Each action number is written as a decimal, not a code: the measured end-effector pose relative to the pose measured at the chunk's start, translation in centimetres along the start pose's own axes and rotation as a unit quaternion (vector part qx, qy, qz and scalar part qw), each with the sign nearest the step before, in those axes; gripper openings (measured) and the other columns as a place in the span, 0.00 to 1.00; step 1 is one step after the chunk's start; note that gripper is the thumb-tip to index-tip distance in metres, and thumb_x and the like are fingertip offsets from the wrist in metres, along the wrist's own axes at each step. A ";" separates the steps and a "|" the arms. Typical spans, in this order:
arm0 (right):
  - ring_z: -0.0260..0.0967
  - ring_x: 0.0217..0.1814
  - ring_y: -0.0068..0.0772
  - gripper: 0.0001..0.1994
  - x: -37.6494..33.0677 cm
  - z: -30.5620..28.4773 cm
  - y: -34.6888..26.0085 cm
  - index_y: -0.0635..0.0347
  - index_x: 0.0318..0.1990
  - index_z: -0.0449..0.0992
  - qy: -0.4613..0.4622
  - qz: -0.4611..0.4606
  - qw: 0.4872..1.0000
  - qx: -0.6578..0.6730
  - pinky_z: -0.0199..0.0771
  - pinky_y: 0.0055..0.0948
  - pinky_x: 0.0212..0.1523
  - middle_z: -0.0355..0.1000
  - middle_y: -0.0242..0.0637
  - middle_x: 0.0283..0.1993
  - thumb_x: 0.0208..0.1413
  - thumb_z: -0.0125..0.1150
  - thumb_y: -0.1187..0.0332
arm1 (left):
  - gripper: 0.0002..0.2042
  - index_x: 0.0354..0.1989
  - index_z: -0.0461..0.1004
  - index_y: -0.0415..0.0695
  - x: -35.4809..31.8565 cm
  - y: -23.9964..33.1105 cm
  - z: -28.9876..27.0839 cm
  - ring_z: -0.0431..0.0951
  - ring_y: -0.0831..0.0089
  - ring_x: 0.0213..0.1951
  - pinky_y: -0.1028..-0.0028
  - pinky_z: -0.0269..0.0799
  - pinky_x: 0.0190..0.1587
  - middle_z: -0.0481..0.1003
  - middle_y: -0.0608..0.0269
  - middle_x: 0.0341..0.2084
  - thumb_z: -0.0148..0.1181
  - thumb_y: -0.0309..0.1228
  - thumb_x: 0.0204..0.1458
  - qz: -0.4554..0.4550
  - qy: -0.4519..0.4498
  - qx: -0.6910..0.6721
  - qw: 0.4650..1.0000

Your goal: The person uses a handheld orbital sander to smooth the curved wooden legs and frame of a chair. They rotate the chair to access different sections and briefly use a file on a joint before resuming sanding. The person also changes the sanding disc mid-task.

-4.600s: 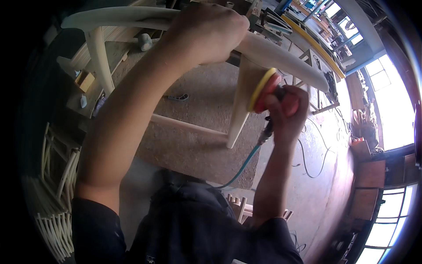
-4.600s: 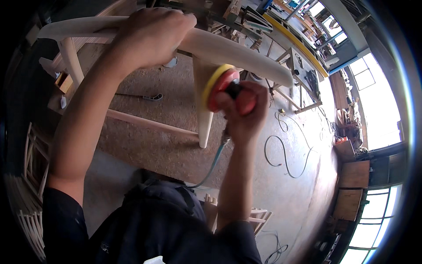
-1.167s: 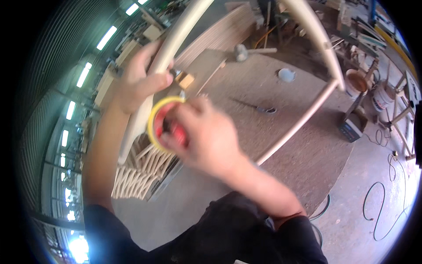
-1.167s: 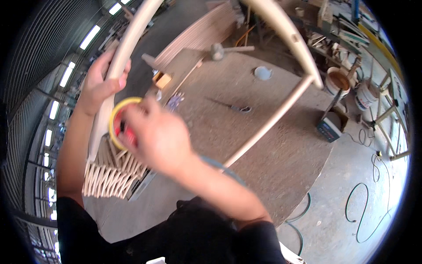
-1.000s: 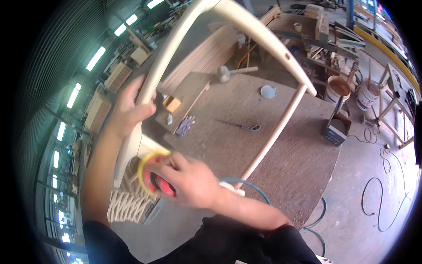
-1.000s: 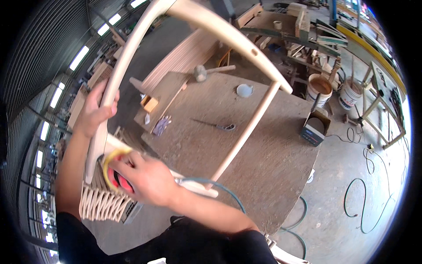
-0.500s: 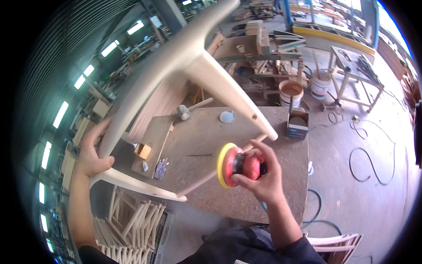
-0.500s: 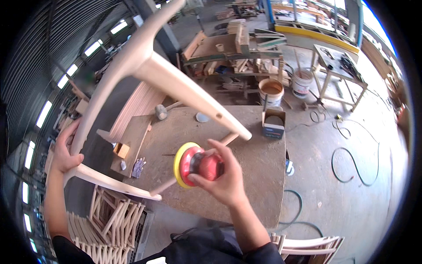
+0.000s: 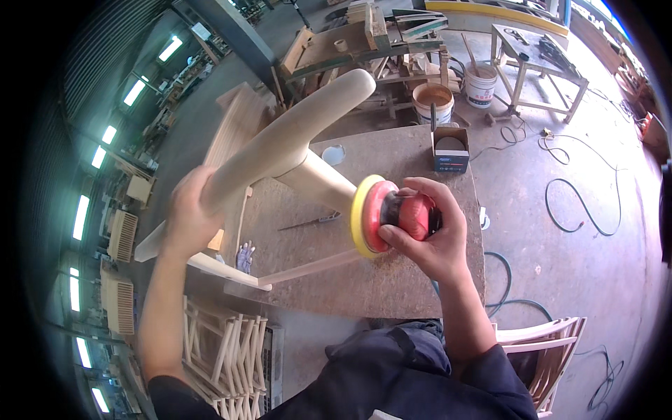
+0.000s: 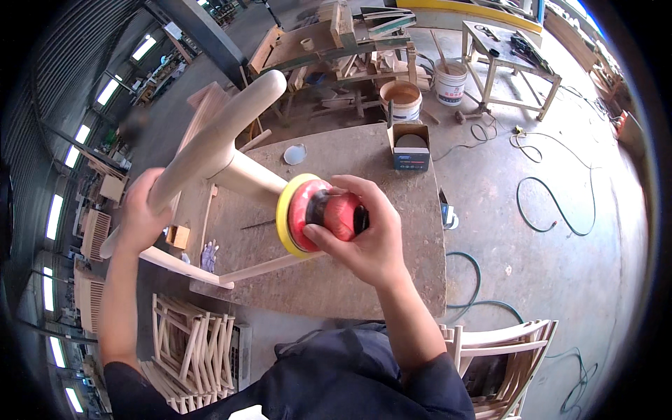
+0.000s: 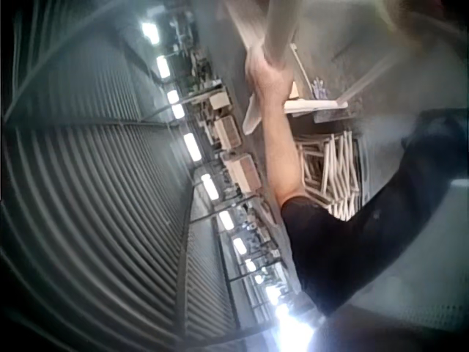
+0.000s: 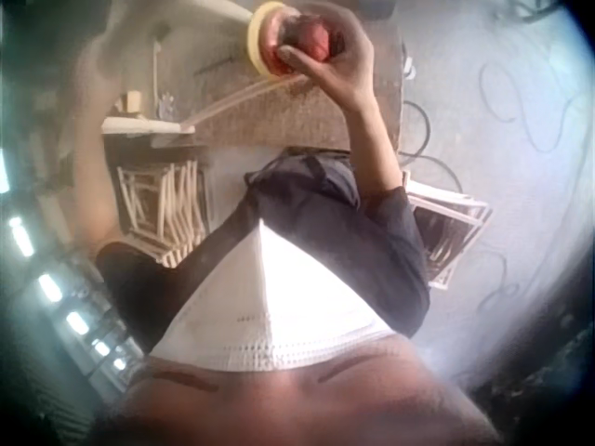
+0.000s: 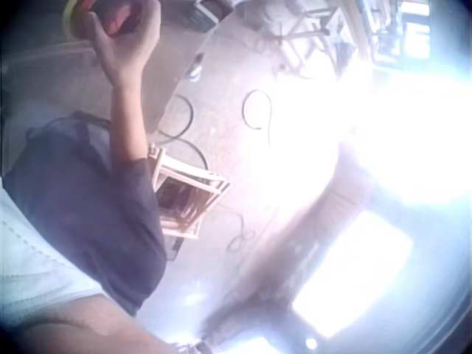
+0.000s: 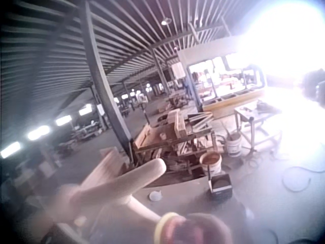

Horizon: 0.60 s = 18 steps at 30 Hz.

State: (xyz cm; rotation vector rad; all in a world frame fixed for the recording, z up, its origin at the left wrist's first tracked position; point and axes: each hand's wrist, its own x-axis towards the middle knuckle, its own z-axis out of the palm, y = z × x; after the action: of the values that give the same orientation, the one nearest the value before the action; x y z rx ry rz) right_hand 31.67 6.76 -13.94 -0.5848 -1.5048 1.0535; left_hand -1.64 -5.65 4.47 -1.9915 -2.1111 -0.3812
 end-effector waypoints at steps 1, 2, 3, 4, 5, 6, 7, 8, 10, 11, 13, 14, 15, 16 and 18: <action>0.78 0.52 0.31 0.34 0.1 0.2 -0.1 0.63 0.58 0.75 0.001 -0.010 1.000 0.007 0.79 0.32 0.56 0.79 0.41 0.50 0.43 0.86 0.67 | 0.25 0.53 0.74 0.39 1.1 0.8 0.3 0.80 0.46 0.50 0.59 0.74 0.55 0.79 0.48 0.45 0.61 0.17 0.40 0.005 -0.002 0.010 1.000; 0.78 0.52 0.31 0.34 0.2 0.2 -0.2 0.63 0.58 0.75 0.002 -0.019 1.000 0.013 0.79 0.32 0.56 0.79 0.41 0.50 0.43 0.86 0.67 | 0.25 0.53 0.74 0.39 1.8 1.3 0.4 0.80 0.47 0.51 0.59 0.74 0.57 0.79 0.48 0.46 0.60 0.17 0.41 0.012 -0.004 0.019 1.000; 0.78 0.52 0.32 0.33 0.3 0.0 -0.2 0.63 0.58 0.75 0.004 -0.029 0.999 0.017 0.79 0.32 0.56 0.79 0.41 0.50 0.43 0.86 0.67 | 0.24 0.52 0.75 0.38 2.2 1.4 0.4 0.79 0.46 0.50 0.59 0.74 0.55 0.79 0.47 0.45 0.60 0.17 0.42 0.045 0.010 0.028 0.999; 0.79 0.52 0.33 0.34 0.4 -0.3 0.0 0.63 0.58 0.75 0.001 -0.047 0.999 0.024 0.79 0.32 0.56 0.79 0.41 0.51 0.43 0.85 0.67 | 0.23 0.51 0.75 0.38 2.4 1.4 0.3 0.79 0.45 0.49 0.59 0.74 0.54 0.79 0.47 0.44 0.60 0.17 0.42 0.077 0.019 0.038 0.996; 0.79 0.52 0.33 0.34 0.3 -0.6 0.2 0.63 0.58 0.75 0.009 -0.039 0.999 0.036 0.79 0.32 0.56 0.79 0.41 0.51 0.43 0.86 0.67 | 0.22 0.51 0.75 0.38 2.6 1.5 0.2 0.79 0.44 0.47 0.58 0.74 0.53 0.79 0.47 0.43 0.60 0.18 0.43 0.109 0.027 0.048 0.992; 0.79 0.52 0.33 0.34 0.1 -0.9 0.5 0.63 0.58 0.75 0.016 -0.031 0.998 0.047 0.79 0.32 0.56 0.79 0.41 0.51 0.43 0.86 0.67 | 0.21 0.50 0.75 0.38 3.2 1.7 0.1 0.79 0.44 0.47 0.58 0.75 0.53 0.79 0.47 0.43 0.61 0.18 0.43 0.132 0.019 0.048 0.990; 0.79 0.53 0.33 0.34 0.1 -1.2 0.7 0.63 0.58 0.75 0.022 -0.027 0.998 0.058 0.79 0.33 0.56 0.79 0.41 0.51 0.42 0.86 0.67 | 0.20 0.50 0.75 0.38 4.0 1.7 0.1 0.79 0.44 0.46 0.58 0.75 0.52 0.79 0.47 0.42 0.61 0.18 0.44 0.155 0.016 0.049 0.987; 0.79 0.52 0.35 0.34 0.1 -1.5 0.8 0.62 0.57 0.75 0.036 -0.027 0.997 0.064 0.79 0.33 0.55 0.79 0.41 0.50 0.42 0.86 0.67 | 0.19 0.49 0.75 0.37 4.8 1.9 0.1 0.79 0.44 0.46 0.57 0.75 0.52 0.78 0.47 0.42 0.61 0.18 0.45 0.177 0.012 0.049 0.983; 0.79 0.51 0.38 0.33 -0.1 -1.9 0.9 0.61 0.56 0.76 0.063 -0.022 0.995 0.074 0.80 0.34 0.54 0.78 0.43 0.49 0.41 0.86 0.68 | 0.16 0.46 0.76 0.38 6.5 2.5 0.9 0.79 0.43 0.45 0.56 0.75 0.50 0.79 0.46 0.40 0.61 0.18 0.47 0.178 0.017 0.034 0.983; 0.79 0.50 0.40 0.32 0.0 -2.0 0.8 0.61 0.55 0.76 0.066 -0.050 0.996 0.029 0.80 0.35 0.53 0.78 0.43 0.48 0.41 0.85 0.68 | 0.14 0.45 0.76 0.39 7.3 2.9 1.5 0.79 0.43 0.45 0.55 0.75 0.49 0.79 0.46 0.39 0.61 0.17 0.48 0.178 0.018 0.024 0.984; 0.79 0.49 0.44 0.31 0.8 -1.8 -0.1 0.60 0.53 0.76 0.070 -0.101 0.991 -0.056 0.81 0.37 0.50 0.78 0.44 0.47 0.40 0.85 0.68 | 0.12 0.45 0.76 0.39 8.7 4.0 2.0 0.79 0.44 0.47 0.57 0.74 0.52 0.79 0.46 0.42 0.60 0.19 0.52 0.151 -0.007 0.056 0.987; 0.78 0.46 0.49 0.29 1.2 -1.2 -0.5 0.58 0.51 0.77 0.096 -0.144 0.982 -0.068 0.82 0.41 0.47 0.77 0.45 0.47 0.39 0.85 0.68 | 0.12 0.46 0.76 0.39 9.3 4.5 2.0 0.78 0.45 0.49 0.57 0.74 0.53 0.79 0.47 0.43 0.60 0.19 0.53 0.143 -0.015 0.067 0.987; 0.78 0.45 0.47 0.26 1.4 -0.4 -0.4 0.55 0.49 0.78 0.112 -0.155 0.980 -0.055 0.82 0.41 0.45 0.77 0.41 0.48 0.41 0.84 0.68 | 0.11 0.46 0.76 0.40 10.0 4.9 2.1 0.78 0.46 0.50 0.57 0.74 0.54 0.79 0.47 0.44 0.60 0.19 0.53 0.135 -0.023 0.077 0.988; 0.78 0.45 0.45 0.24 1.7 0.6 -0.3 0.53 0.48 0.79 0.116 -0.181 0.972 -0.091 0.82 0.40 0.44 0.76 0.39 0.48 0.41 0.83 0.68 | 0.12 0.47 0.75 0.40 10.8 5.1 3.1 0.77 0.48 0.52 0.58 0.72 0.57 0.79 0.49 0.45 0.59 0.18 0.54 0.122 -0.031 0.047 0.991; 0.77 0.43 0.39 0.18 2.8 2.1 -0.2 0.46 0.44 0.81 0.122 -0.220 0.956 -0.151 0.80 0.36 0.39 0.75 0.34 0.48 0.44 0.78 0.68 | 0.19 0.51 0.73 0.41 11.5 4.8 4.2 0.78 0.52 0.54 0.61 0.72 0.59 0.77 0.52 0.47 0.61 0.15 0.49 0.108 -0.034 0.012 0.993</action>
State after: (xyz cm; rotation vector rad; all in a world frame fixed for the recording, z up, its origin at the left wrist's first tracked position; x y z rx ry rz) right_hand 29.06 8.43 -12.26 -0.5341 -1.4920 0.3940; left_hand 2.53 6.85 4.53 -2.2190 -1.9002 -0.2512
